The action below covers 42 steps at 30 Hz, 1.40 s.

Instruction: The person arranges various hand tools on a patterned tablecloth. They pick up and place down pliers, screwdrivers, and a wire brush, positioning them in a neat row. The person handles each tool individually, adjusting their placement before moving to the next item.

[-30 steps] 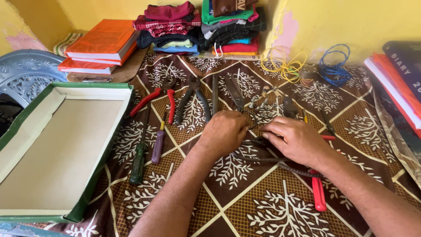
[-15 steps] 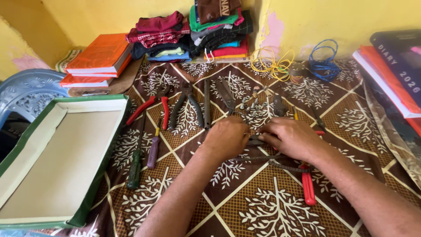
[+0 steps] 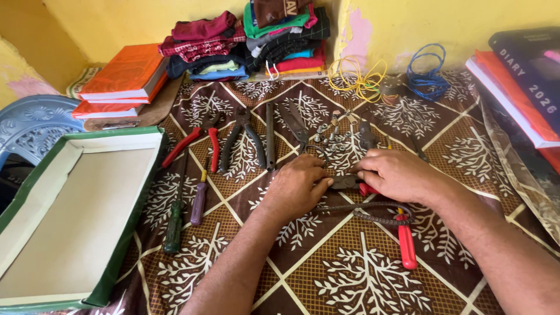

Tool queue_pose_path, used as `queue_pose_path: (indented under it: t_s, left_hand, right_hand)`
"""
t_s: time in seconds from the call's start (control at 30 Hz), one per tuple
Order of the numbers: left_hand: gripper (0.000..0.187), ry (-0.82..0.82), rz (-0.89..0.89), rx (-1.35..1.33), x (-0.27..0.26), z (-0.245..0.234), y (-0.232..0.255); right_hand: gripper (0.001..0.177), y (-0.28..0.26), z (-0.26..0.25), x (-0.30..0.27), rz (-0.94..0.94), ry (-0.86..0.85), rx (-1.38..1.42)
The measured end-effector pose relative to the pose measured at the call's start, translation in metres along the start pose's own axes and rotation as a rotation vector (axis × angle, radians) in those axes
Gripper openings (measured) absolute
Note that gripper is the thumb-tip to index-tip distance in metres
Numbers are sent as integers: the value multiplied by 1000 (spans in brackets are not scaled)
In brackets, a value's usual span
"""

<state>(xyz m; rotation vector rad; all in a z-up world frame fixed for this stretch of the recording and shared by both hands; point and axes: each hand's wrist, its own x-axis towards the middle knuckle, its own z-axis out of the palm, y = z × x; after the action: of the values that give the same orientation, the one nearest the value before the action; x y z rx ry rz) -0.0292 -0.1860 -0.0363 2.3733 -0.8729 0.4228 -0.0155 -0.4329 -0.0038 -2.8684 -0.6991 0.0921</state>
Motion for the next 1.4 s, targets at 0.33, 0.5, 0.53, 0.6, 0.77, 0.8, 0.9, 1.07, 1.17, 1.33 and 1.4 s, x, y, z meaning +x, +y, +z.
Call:
queue_pose_path:
  t_s: [0.33, 0.5, 0.53, 0.6, 0.77, 0.8, 0.9, 1.07, 1.17, 1.33, 1.4]
  left_hand:
    - [34, -50, -9, -31, 0, -10, 4]
    - [34, -45, -2, -40, -1, -11, 4]
    - [34, -46, -7, -45, -1, -11, 5]
    - [34, -47, -16, -54, -1, -12, 6]
    - [32, -60, -39, -67, 1, -14, 7]
    - [31, -57, -38, -81, 1, -14, 7]
    - [30, -77, -76, -93, 2, -15, 6]
    - [39, 39, -236, -195, 5, -18, 6]
    - [47, 39, -459, -316, 9, -21, 8]
    - [58, 43, -602, -441, 13, -23, 11]
    - [62, 97, -486, -505, 12, -20, 12]
  right_hand:
    - [48, 2, -15, -6, 89, -124, 31]
    - [44, 1, -20, -7, 43, -89, 15]
    - [41, 2, -20, -6, 60, -107, 19]
    - [35, 3, -19, -6, 95, -144, 27]
    - [34, 12, -15, -4, 50, -126, 124]
    - [33, 15, -15, -4, -3, -97, 137]
    - [32, 20, -12, -3, -34, -96, 183]
    - [29, 25, -14, -3, 7, -76, 290]
    - [28, 27, -16, -4, 52, -6, 344]
    - [25, 19, -16, -3, -5, 249, 498]
    - [26, 9, -14, 0, -37, 367, 614]
